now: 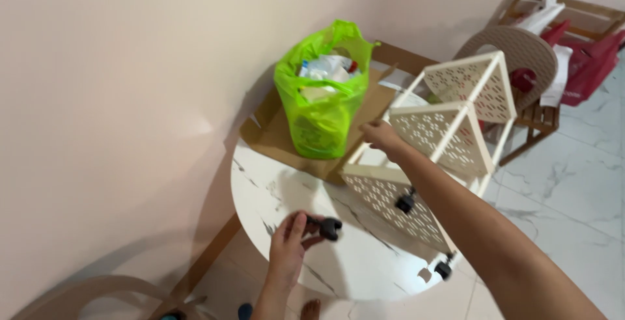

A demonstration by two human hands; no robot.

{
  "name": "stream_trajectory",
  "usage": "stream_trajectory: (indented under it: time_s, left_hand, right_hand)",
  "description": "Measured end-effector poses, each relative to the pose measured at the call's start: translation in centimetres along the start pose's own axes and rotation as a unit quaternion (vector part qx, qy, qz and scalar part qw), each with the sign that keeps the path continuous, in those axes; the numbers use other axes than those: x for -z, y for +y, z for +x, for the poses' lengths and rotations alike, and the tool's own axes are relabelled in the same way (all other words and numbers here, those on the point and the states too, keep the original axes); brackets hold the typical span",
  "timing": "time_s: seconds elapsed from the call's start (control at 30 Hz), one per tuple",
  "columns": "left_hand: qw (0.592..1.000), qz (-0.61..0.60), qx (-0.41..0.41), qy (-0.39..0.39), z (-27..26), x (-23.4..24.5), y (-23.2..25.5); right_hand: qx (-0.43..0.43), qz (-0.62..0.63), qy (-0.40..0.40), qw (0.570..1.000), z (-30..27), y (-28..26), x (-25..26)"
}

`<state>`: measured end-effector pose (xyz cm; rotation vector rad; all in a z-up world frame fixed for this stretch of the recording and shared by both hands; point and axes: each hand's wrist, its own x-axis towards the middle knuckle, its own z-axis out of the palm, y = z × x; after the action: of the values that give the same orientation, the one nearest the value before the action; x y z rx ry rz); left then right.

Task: The person assembles a small white perforated shelf by attaching black caster wheels to its legs. They pick up each wheel, align it with a leg hole, and press it into place one at a time until all wheels are installed.

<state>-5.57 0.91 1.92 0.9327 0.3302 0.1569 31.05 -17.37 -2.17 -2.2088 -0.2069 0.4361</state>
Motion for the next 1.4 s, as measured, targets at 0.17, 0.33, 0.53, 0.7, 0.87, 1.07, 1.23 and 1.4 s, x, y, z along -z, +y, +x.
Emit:
stream_trajectory:
  time_s: [0.17,0.33,0.53,0.7,0.87,1.07,1.23,1.4]
  left_hand:
    - [0.998,0.006,0.034,0.051,1.7,3.3,-1.1]
    - [0.984,0.004,0.116,0.133,3.5,7.3,-2.1]
    - [0.984,0.007,0.125,0.131,3.9,9.0,-2.3]
    - [0.984,0.033,0.149,0.087,4.7,7.8,-2.1]
    - [0.998,0.027,0.054,0.014,5.5,6.4,-2.8]
    - [0.996,0.074,0.056,0.008,6.4,1.7,-0.8]
    - [0.993,0.077,0.022,-0.082,6.8,-3.0,-0.9]
    - [0.987,0.104,0.029,-0.12,7.2,-8.3,-0.3]
  right_hand:
    - [-0.208,0.124,0.055,0.969,7.4,4.1,-1.0]
    - [-0.324,0.162,0.028,0.932,9.6,7.1,-1.9]
    - [-0.296,0.405,-0.015,0.865,8.3,8.7,-1.9]
    - [-0.341,0.275,-0.014,0.899,8.6,9.0,-3.1]
    - [-0.283,0.448,-0.15,0.835,8.4,9.6,-5.9]
    - [-0.102,0.489,0.002,0.866,9.2,8.0,-3.3]
    - [-0.073,0.502,0.092,0.857,6.0,5.2,3.6]
    - [-0.064,0.475,0.123,0.869,-0.2,2.6,10.2]
